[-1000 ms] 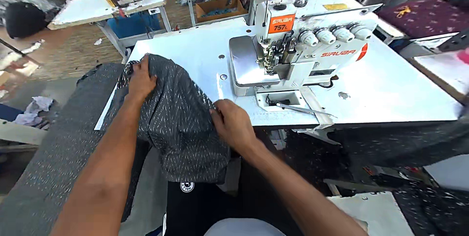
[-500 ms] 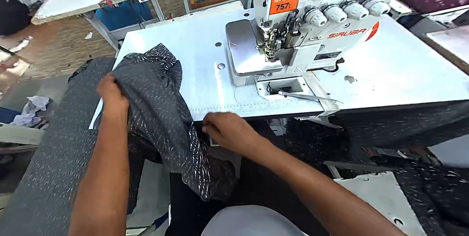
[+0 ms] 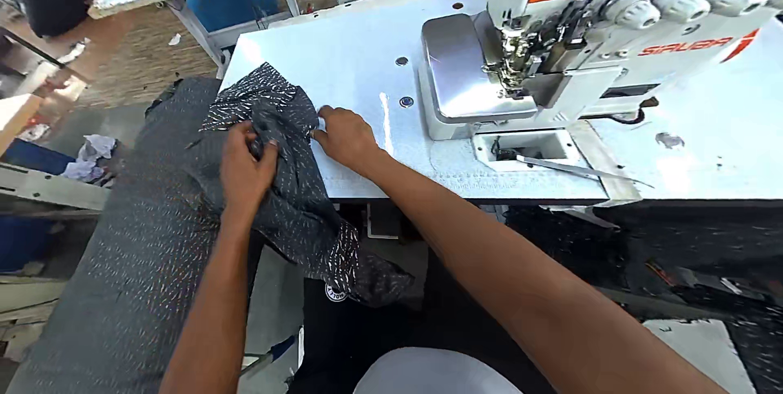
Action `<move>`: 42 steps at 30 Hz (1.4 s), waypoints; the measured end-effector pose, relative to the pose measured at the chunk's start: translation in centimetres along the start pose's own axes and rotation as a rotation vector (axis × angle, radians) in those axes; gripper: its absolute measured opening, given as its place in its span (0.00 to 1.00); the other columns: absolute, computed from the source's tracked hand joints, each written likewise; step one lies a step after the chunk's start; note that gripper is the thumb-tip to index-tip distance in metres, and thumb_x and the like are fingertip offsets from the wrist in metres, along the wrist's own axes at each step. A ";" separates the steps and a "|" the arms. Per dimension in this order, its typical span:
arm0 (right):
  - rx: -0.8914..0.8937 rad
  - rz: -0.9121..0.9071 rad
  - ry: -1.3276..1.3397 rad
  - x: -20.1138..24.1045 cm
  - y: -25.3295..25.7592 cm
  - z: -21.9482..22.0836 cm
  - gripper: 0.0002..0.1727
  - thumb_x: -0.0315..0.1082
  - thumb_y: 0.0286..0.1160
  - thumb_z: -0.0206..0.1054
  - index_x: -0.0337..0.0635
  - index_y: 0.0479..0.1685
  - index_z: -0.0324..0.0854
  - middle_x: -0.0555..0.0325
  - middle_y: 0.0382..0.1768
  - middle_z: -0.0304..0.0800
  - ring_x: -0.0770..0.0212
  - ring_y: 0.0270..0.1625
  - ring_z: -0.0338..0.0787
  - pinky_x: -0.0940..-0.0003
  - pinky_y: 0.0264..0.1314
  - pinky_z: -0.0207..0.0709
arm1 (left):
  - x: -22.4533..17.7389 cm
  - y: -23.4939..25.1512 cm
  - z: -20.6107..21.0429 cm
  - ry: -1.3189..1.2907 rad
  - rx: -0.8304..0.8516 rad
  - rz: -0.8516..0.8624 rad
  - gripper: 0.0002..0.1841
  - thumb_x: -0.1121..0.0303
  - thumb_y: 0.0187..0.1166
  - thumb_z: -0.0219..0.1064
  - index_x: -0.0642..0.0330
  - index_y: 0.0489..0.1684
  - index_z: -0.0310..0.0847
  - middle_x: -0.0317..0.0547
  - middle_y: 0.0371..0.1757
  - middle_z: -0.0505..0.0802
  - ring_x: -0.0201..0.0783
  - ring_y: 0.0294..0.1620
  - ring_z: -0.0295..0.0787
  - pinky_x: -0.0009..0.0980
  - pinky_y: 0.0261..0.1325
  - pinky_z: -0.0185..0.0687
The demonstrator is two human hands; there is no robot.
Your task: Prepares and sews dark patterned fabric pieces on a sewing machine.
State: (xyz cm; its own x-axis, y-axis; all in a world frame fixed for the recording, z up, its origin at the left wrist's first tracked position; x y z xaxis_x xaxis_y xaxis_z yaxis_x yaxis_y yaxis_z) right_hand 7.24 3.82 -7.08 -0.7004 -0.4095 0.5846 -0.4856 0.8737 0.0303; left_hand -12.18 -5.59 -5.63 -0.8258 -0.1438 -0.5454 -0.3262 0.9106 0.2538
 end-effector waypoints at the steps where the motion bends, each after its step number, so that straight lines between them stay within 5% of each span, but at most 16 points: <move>1: 0.014 -0.025 -0.034 0.3 1.1 0.3 0.25 0.44 0.82 0.67 0.51 0.77 0.77 0.41 0.58 0.87 0.38 0.58 0.90 0.37 0.52 0.85 | 0.4 0.0 0.8 -0.009 0.037 -0.051 0.34 0.49 0.81 0.67 0.61 0.81 0.67 0.60 0.66 0.86 0.59 0.62 0.86 0.64 0.63 0.79; 4: -0.076 -0.084 -0.070 0.2 2.5 0.4 0.13 0.37 0.80 0.65 0.49 0.57 0.89 0.45 0.53 0.90 0.41 0.57 0.91 0.37 0.48 0.84 | 1.5 0.1 1.4 -0.015 0.057 -0.099 0.22 0.51 0.80 0.70 0.62 0.57 0.86 0.59 0.54 0.92 0.58 0.56 0.89 0.67 0.59 0.79; 7: -0.375 -0.091 0.211 -1.0 1.4 -2.4 0.15 0.35 0.83 0.58 0.39 0.55 0.87 0.46 0.46 0.92 0.47 0.50 0.93 0.43 0.51 0.86 | 2.4 -0.4 1.0 -0.165 -0.058 0.010 0.14 0.60 0.82 0.69 0.61 0.30 0.83 0.48 0.28 0.86 0.45 0.30 0.83 0.51 0.35 0.78; 9: -0.488 -0.087 0.499 -1.4 0.3 -4.3 0.16 0.32 0.87 0.54 0.33 0.61 0.80 0.47 0.41 0.92 0.54 0.36 0.95 0.52 0.41 0.92 | 2.9 -1.5 0.7 -0.484 -0.212 0.086 0.08 0.66 0.81 0.68 0.58 0.33 0.82 0.36 0.28 0.85 0.30 0.29 0.82 0.33 0.36 0.82; 11: -0.586 -0.095 0.834 -1.3 -0.7 -6.0 0.14 0.30 0.91 0.50 0.30 0.63 0.73 0.47 0.38 0.91 0.56 0.30 0.95 0.57 0.36 0.95 | 2.0 -2.3 0.1 -0.728 -0.351 0.222 0.03 0.70 0.82 0.66 0.56 0.41 0.85 0.32 0.38 0.90 0.28 0.39 0.87 0.31 0.47 0.88; 17: -0.607 0.116 1.223 -3.0 2.1 -10.0 0.18 0.34 0.92 0.50 0.37 0.72 0.72 0.48 0.54 0.85 0.58 0.51 0.88 0.60 0.51 0.86 | -1.8 -7.0 -0.5 -0.379 -0.182 0.716 0.09 0.65 0.80 0.69 0.62 0.38 0.88 0.48 0.63 0.88 0.37 0.66 0.85 0.36 0.68 0.85; 20: -0.513 0.124 1.082 -3.3 -0.3 -10.8 0.38 0.45 0.84 0.61 0.42 0.91 0.53 0.43 0.82 0.69 0.53 0.78 0.78 0.52 0.73 0.79 | -4.5 -10.0 -0.3 -0.223 -0.104 0.918 0.06 0.64 0.79 0.65 0.55 0.35 0.81 0.46 0.65 0.88 0.40 0.73 0.81 0.41 0.75 0.79; 22: -0.461 0.013 0.912 -3.0 -6.2 -9.0 0.44 0.48 0.85 0.62 0.38 0.94 0.46 0.40 0.88 0.61 0.54 0.83 0.75 0.56 0.79 0.78 | -5.9 -12.3 0.6 -0.225 -0.043 0.999 0.05 0.66 0.83 0.63 0.53 0.40 0.82 0.43 0.67 0.89 0.40 0.75 0.82 0.42 0.77 0.79; 26: -0.226 0.094 0.832 -3.4 -17.8 -2.7 0.38 0.45 0.86 0.64 0.42 0.90 0.52 0.51 0.77 0.78 0.64 0.59 0.92 0.63 0.59 0.90 | -7.2 -15.3 3.2 -0.244 0.195 1.118 0.07 0.69 0.88 0.58 0.53 0.48 0.84 0.43 0.68 0.90 0.41 0.70 0.87 0.40 0.71 0.84; 28: -0.245 0.057 0.531 -4.5 -18.4 -2.1 0.33 0.39 0.80 0.71 0.37 0.81 0.64 0.51 0.64 0.89 0.66 0.40 0.95 0.67 0.42 0.93 | -7.2 -15.9 4.3 -0.216 0.365 1.127 0.11 0.65 0.88 0.55 0.52 0.49 0.86 0.41 0.65 0.92 0.39 0.65 0.88 0.39 0.68 0.84; 31: -0.303 0.040 0.085 -5.7 -17.6 -3.7 0.28 0.42 0.78 0.71 0.37 0.73 0.74 0.52 0.46 0.92 0.58 0.31 0.90 0.57 0.34 0.87 | -7.5 -13.7 4.2 -0.151 0.385 1.000 0.19 0.53 0.88 0.54 0.51 0.52 0.92 0.39 0.61 0.95 0.34 0.58 0.92 0.37 0.59 0.90; 34: -0.286 0.053 0.023 -6.9 -19.7 -4.4 0.16 0.46 0.82 0.67 0.41 0.50 0.86 0.57 0.27 0.89 0.56 0.28 0.90 0.50 0.31 0.85 | -7.5 -8.6 2.5 -0.108 0.252 0.634 0.18 0.60 0.87 0.60 0.61 0.63 0.87 0.51 0.61 0.92 0.40 0.52 0.93 0.42 0.54 0.92; 36: -0.229 0.087 0.133 -8.4 -22.7 -3.2 0.15 0.49 0.83 0.65 0.47 0.41 0.88 0.66 0.23 0.87 0.66 0.25 0.87 0.59 0.27 0.84 | -6.8 -4.6 2.7 -0.024 0.238 0.453 0.21 0.62 0.85 0.62 0.61 0.73 0.79 0.59 0.64 0.89 0.49 0.49 0.92 0.50 0.49 0.91; 38: -0.149 0.187 0.235 -10.4 -25.1 -0.6 0.20 0.54 0.80 0.68 0.46 0.51 0.87 0.64 0.33 0.93 0.68 0.32 0.92 0.62 0.36 0.90 | -6.1 -1.6 4.3 0.073 0.291 0.434 0.25 0.61 0.85 0.64 0.58 0.79 0.74 0.61 0.71 0.85 0.56 0.61 0.89 0.56 0.61 0.86; 40: -0.051 0.290 0.301 -11.7 -25.7 1.7 0.42 0.60 0.74 0.72 0.38 0.79 0.73 0.48 0.60 0.92 0.53 0.59 0.94 0.47 0.62 0.88 | -5.9 0.2 6.5 0.171 0.311 0.494 0.24 0.60 0.85 0.61 0.57 0.78 0.77 0.59 0.73 0.85 0.60 0.75 0.81 0.61 0.76 0.73; 42: -0.083 0.310 0.398 -12.2 -24.4 3.4 0.47 0.58 0.69 0.76 0.38 0.83 0.67 0.42 0.69 0.84 0.48 0.68 0.88 0.42 0.71 0.81 | -6.4 1.5 8.0 0.220 0.251 0.537 0.20 0.59 0.86 0.57 0.55 0.69 0.85 0.54 0.70 0.88 0.62 0.73 0.81 0.63 0.72 0.73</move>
State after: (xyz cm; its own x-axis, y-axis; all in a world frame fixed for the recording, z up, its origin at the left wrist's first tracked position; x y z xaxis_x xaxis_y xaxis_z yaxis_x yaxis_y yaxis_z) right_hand 25.85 -13.40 -17.73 -0.5436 -0.0104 0.8393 -0.2321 0.9628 -0.1384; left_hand -3.69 -0.16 -8.17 -0.9283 0.3067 -0.2101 0.2562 0.9373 0.2364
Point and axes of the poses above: each hand's wrist, its own y-axis towards the middle knuckle, its own z-axis out of the palm, x = y × z, the point moved 3 cm from there along y, towards the middle knuckle
